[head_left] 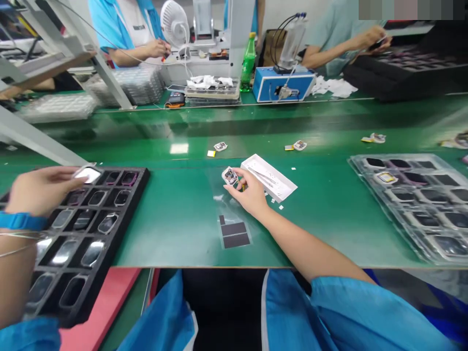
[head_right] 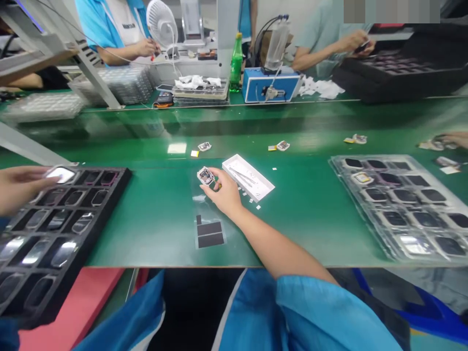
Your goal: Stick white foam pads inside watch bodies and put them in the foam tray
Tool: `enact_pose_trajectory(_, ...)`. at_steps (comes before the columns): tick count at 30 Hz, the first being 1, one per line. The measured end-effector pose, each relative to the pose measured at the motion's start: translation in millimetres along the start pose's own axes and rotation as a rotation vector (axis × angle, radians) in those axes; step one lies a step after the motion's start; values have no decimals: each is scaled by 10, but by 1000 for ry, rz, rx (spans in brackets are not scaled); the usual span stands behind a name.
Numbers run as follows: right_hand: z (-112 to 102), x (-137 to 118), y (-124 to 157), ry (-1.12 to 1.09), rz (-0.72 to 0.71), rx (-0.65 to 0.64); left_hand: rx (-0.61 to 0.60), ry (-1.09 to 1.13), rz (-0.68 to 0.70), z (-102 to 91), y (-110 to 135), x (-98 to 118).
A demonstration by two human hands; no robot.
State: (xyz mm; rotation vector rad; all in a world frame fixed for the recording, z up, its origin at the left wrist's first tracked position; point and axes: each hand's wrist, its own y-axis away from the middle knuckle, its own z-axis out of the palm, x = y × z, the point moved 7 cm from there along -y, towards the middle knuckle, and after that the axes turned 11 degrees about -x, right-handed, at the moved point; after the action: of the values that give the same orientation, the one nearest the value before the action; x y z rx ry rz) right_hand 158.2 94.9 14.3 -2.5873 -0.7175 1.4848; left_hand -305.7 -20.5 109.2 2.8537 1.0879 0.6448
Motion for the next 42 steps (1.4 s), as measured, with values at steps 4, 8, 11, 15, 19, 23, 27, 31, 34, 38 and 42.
enact_pose_trajectory(4,-6,-42,31,-17,-4,-10,-414,531,241,755,696,833)
enact_pose_trajectory(8,-7,-73,56,-41,-45,-2,-604,560,294,1559,824,1293)
enact_pose_trajectory(11,-36,-77,57,-99,-51,49,-443,264,295,1778,706,1442)
enact_pose_trajectory(15,-51,-119,55,-133,-44,62,-186,173,613,1705,824,1908)
enact_pose_trajectory(19,-29,-169,70,-142,-59,4,-716,812,880,2026,1118,2367)
enact_pose_trajectory(23,1,-271,88,-98,-214,-54,-812,1185,799,2200,1110,2376)
enact_pose_trajectory(27,-15,-362,123,-76,-354,-20,-695,1279,779,2133,1039,2234)
enact_pose_trajectory(31,-29,-368,143,-166,-339,-31,-729,1262,823,2079,1093,2242)
enact_pose_trajectory(34,-48,-394,157,-212,-352,-48,-777,1246,870,2063,1146,2270)
enact_pose_trajectory(38,-84,-434,167,-192,-395,-36,-796,1254,892,2052,1164,2268)
enact_pose_trajectory(42,-108,-461,170,-133,-428,-44,-788,1291,860,2058,1167,2268)
